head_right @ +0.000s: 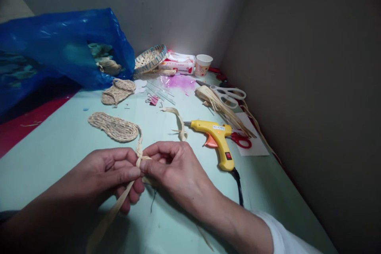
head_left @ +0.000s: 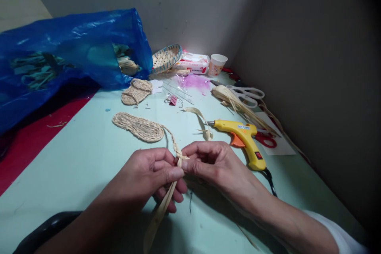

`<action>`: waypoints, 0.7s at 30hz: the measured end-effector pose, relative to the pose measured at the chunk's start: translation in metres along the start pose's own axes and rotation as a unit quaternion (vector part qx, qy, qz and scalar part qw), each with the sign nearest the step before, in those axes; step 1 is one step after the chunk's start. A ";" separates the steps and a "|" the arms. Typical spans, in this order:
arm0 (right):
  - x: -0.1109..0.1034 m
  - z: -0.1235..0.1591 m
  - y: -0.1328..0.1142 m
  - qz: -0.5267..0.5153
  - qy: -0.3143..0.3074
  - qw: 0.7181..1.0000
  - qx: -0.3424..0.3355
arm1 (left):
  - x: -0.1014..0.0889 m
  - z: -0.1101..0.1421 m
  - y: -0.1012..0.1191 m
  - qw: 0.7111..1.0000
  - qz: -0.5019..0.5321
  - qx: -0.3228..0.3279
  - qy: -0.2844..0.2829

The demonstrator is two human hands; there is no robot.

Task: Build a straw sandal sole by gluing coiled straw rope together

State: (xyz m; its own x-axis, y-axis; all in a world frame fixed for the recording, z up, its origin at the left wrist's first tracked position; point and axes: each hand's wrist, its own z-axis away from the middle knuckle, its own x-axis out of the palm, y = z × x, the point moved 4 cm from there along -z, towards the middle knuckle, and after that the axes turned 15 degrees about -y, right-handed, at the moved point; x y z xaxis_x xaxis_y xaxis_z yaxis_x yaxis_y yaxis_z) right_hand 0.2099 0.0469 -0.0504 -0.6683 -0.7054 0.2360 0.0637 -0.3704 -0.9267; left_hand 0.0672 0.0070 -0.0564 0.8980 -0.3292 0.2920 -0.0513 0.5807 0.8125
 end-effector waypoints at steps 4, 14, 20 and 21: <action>0.000 0.001 -0.006 0.040 -0.028 0.999 0.006 | 0.000 0.003 0.004 0.996 -0.065 0.022 0.058; 0.002 0.001 -0.005 0.096 -0.022 0.995 -0.017 | -0.002 0.008 0.007 0.956 -0.258 0.040 0.134; -0.003 0.001 -0.005 0.136 -0.043 0.990 0.012 | -0.004 0.004 0.010 0.975 -0.210 0.065 0.029; -0.003 0.001 -0.005 0.139 -0.049 0.989 0.013 | -0.003 0.003 0.010 0.976 -0.210 0.053 0.017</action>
State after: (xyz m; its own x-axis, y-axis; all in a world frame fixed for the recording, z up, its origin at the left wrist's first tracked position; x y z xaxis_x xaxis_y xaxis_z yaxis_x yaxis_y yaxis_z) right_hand 0.2124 0.0505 -0.0460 -0.5479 -0.8366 0.0005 0.2549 -0.1675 -0.9523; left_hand 0.0627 0.0117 -0.0476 0.8638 -0.4950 -0.0939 0.2813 0.3191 0.9050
